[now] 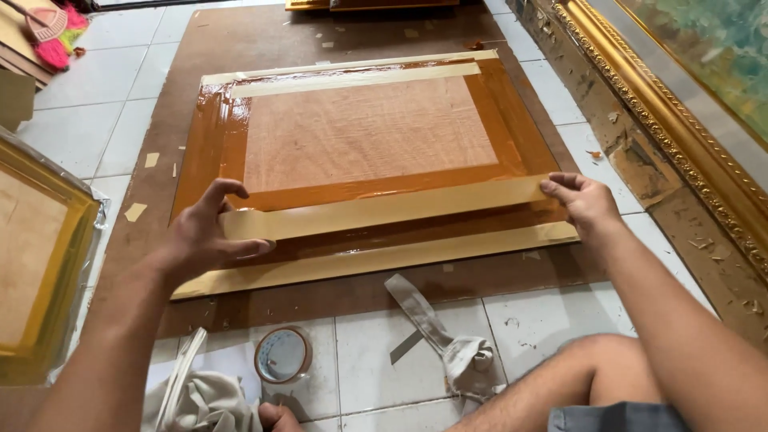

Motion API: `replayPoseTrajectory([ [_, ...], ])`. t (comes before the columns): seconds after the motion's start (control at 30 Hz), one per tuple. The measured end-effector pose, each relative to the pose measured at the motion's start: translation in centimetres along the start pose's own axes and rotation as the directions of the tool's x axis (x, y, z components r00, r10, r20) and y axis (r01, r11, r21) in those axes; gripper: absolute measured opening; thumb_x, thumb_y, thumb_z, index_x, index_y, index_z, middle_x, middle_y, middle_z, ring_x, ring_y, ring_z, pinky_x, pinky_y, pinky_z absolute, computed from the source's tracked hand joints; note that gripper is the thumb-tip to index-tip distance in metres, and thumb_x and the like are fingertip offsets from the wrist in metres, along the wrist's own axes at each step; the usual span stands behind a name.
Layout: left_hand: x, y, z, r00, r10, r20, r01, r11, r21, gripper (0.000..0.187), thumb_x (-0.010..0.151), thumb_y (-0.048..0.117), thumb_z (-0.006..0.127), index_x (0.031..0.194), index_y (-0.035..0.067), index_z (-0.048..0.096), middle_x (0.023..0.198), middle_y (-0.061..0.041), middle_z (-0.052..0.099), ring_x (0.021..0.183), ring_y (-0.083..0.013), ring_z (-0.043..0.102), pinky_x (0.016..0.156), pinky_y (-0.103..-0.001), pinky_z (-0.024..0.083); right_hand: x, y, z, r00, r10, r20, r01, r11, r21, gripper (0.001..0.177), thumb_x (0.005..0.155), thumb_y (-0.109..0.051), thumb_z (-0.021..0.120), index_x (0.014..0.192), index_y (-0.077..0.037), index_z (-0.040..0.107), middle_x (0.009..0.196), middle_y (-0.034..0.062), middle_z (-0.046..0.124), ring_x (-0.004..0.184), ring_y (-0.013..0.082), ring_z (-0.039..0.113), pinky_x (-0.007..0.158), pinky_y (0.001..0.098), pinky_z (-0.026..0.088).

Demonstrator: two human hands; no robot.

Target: Applying brown adhesive tape to the back of a picture frame and smoothing it with a cloth to seal the backing.

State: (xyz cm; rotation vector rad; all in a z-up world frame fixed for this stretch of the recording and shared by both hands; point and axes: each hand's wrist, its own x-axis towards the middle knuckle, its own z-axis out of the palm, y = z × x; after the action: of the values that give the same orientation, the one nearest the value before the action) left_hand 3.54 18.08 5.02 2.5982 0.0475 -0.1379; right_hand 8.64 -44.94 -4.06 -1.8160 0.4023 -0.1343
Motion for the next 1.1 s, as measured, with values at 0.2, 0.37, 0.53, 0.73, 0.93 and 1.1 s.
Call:
replayPoseTrajectory([
  [0.2,0.4,1.2,2.1,0.996,0.056,0.075,-0.071,0.973,0.221,0.04,0.099,0.054,0.075,0.133,0.04,0.06,0.14,-0.01,0.07,0.123,-0.0486,0.074,0.111,-0.056,0.057,1.6,5.7,0.3,0.99,-0.061,-0.124,0.044,0.989,-0.142,0.041,0.095,-0.038,0.098,0.129,-0.021,0.083,0.105,-0.0005,0.083,0.09,0.0052,0.067,0.076,0.0246,0.05],
  [0.37,2.2,0.7,3.9,0.98,0.119,0.161,-0.182,0.865,0.468,0.027,0.1,0.057,0.071,0.125,0.046,0.07,0.125,-0.005,0.07,0.11,-0.0431,0.08,0.107,-0.05,0.063,2.6,6.8,0.2,0.994,-0.05,-0.092,0.03,0.977,-0.21,0.052,0.094,-0.026,0.097,0.14,-0.017,0.078,0.116,0.0081,0.084,0.106,0.0165,0.075,0.093,0.0354,0.056],
  [0.53,2.8,0.4,5.8,0.985,0.079,0.157,-0.158,0.781,0.604,0.025,0.105,0.059,0.06,0.124,0.05,0.074,0.128,0.004,0.068,0.119,-0.0251,0.077,0.102,-0.039,0.063,4.8,7.9,0.4,0.992,0.003,-0.123,-0.051,0.921,-0.385,0.061,0.089,-0.043,0.099,0.143,-0.029,0.074,0.108,-0.0027,0.086,0.102,0.014,0.081,0.086,0.0318,0.06],
  [0.73,4.7,-0.8,8.8,0.976,0.162,0.145,-0.215,0.639,0.739,0.031,0.104,0.064,0.054,0.127,0.055,0.074,0.124,0.006,0.066,0.122,-0.0188,0.067,0.094,-0.034,0.061,5.3,7.7,1.0,0.986,-0.003,-0.166,-0.082,0.861,-0.503,0.055,0.09,-0.039,0.091,0.142,-0.03,0.076,0.105,-0.0068,0.087,0.105,0.0203,0.081,0.089,0.0381,0.063],
  [0.93,5.2,-0.6,9.7,0.964,0.253,0.081,-0.218,0.578,0.787,0.029,0.102,0.064,0.058,0.123,0.056,0.078,0.12,0.004,0.065,0.12,-0.021,0.064,0.088,-0.034,0.057,5.3,7.2,1.5,0.981,-0.047,-0.187,-0.062,0.843,-0.535,0.055,0.092,-0.037,0.09,0.145,-0.03,0.075,0.105,-0.0056,0.087,0.107,0.0225,0.081,0.091,0.0402,0.063],
  [1.1,4.8,0.3,9.7,0.972,0.215,0.09,-0.207,0.617,0.759,0.031,0.103,0.063,0.057,0.121,0.054,0.08,0.119,0.003,0.067,0.12,-0.0204,0.065,0.089,-0.033,0.058,6.2,8.3,1.3,0.98,-0.066,-0.186,-0.049,0.832,-0.553,0.059,0.093,-0.036,0.089,0.148,-0.028,0.072,0.104,-0.0058,0.087,0.108,0.0239,0.081,0.096,0.0412,0.062],
])
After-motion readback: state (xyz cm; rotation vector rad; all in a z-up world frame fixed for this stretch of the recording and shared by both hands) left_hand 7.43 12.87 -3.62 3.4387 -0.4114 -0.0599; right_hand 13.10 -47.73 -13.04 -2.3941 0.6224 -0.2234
